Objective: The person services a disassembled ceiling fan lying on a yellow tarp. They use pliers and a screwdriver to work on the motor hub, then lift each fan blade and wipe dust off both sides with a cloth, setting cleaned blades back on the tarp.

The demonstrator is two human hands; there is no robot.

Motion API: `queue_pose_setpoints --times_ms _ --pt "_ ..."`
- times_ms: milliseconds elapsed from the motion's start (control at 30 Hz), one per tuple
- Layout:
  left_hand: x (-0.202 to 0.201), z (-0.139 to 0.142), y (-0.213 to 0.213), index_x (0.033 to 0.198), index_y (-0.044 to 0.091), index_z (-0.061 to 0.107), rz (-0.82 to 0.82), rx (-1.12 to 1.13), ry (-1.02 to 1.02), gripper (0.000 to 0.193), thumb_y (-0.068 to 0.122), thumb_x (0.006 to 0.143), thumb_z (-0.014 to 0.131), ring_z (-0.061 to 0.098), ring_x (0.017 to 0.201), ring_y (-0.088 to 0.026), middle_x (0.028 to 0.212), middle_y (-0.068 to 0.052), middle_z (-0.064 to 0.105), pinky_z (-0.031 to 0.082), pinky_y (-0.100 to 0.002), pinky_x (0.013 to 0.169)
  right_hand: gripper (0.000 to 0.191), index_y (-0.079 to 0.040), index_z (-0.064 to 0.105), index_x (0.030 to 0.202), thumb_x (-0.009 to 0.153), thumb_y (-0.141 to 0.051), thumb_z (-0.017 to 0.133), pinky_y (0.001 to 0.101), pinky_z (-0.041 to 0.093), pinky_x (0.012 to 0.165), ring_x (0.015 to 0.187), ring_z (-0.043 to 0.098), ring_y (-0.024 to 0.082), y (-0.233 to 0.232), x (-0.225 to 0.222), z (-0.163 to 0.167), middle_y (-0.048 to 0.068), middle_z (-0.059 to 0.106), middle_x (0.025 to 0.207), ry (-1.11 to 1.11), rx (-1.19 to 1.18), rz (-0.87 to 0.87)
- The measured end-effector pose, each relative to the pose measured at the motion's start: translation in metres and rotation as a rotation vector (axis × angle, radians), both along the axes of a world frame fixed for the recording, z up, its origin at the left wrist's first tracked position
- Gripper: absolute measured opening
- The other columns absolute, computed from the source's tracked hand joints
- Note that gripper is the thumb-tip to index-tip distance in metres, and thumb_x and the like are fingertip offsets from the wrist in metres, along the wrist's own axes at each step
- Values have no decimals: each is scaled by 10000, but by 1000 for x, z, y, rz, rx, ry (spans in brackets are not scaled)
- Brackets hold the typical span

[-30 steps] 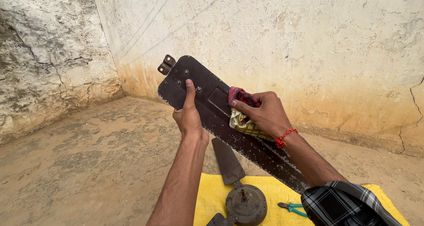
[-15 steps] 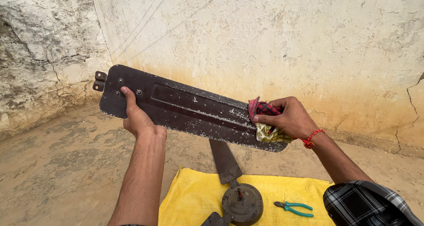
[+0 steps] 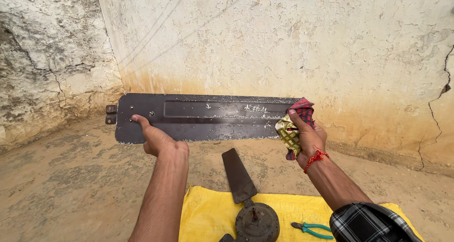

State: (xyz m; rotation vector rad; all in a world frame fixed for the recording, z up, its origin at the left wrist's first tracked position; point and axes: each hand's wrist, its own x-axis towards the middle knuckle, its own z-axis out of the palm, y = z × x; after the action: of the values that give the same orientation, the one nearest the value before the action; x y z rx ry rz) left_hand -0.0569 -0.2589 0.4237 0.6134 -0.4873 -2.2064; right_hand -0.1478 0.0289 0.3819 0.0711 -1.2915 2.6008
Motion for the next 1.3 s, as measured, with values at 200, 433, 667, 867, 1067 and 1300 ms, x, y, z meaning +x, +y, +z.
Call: queue_pose_setpoints --times_ms 200,433,667,867,1067,1300 --pt "-12 -4 13 1520 95 318 -2 68 92 1008 752 810 599 474 1441 -339 1558 -117 416 369 -690 1185 382 -40 605 1047 811 -210 854 345 586 527 683 716 182 -14 -2 20 82 724 889 -73 -282 40" --pt "-8 -2 17 1626 178 162 -108 -1 65 936 710 909 444 264 1539 -370 1659 -132 233 194 -763 1197 335 -25 628 1023 867 -219 853 311 574 557 674 677 141 0 1 31 64 710 864 4 -74 65" --pt "1 9 7 1632 131 107 -87 -29 78 1026 730 892 489 218 1552 -390 1676 -154 170 193 -752 1207 251 -63 637 1027 887 -190 803 332 554 548 679 677 132 22 -4 28 25 712 872 114 6 -78" --pt "-3 3 16 1626 123 125 -94 11 80 1050 738 860 497 253 1547 -377 1673 -135 191 201 -750 1205 201 -85 617 984 943 -239 739 350 545 544 679 668 159 1 -6 6 53 700 874 2 -15 -48" --pt "-19 -8 42 1613 76 188 -115 42 86 1020 729 897 504 289 1543 -325 1659 -137 229 251 -638 1245 264 -77 661 965 917 -297 797 319 566 563 661 629 126 -43 8 -1 17 660 847 -86 -64 97" --pt "-35 -18 53 1537 106 366 -131 41 190 858 657 901 537 490 1410 -252 1540 -88 421 438 -544 1168 337 -28 674 974 876 -321 811 325 555 566 657 664 159 -58 30 6 76 670 845 -138 110 147"
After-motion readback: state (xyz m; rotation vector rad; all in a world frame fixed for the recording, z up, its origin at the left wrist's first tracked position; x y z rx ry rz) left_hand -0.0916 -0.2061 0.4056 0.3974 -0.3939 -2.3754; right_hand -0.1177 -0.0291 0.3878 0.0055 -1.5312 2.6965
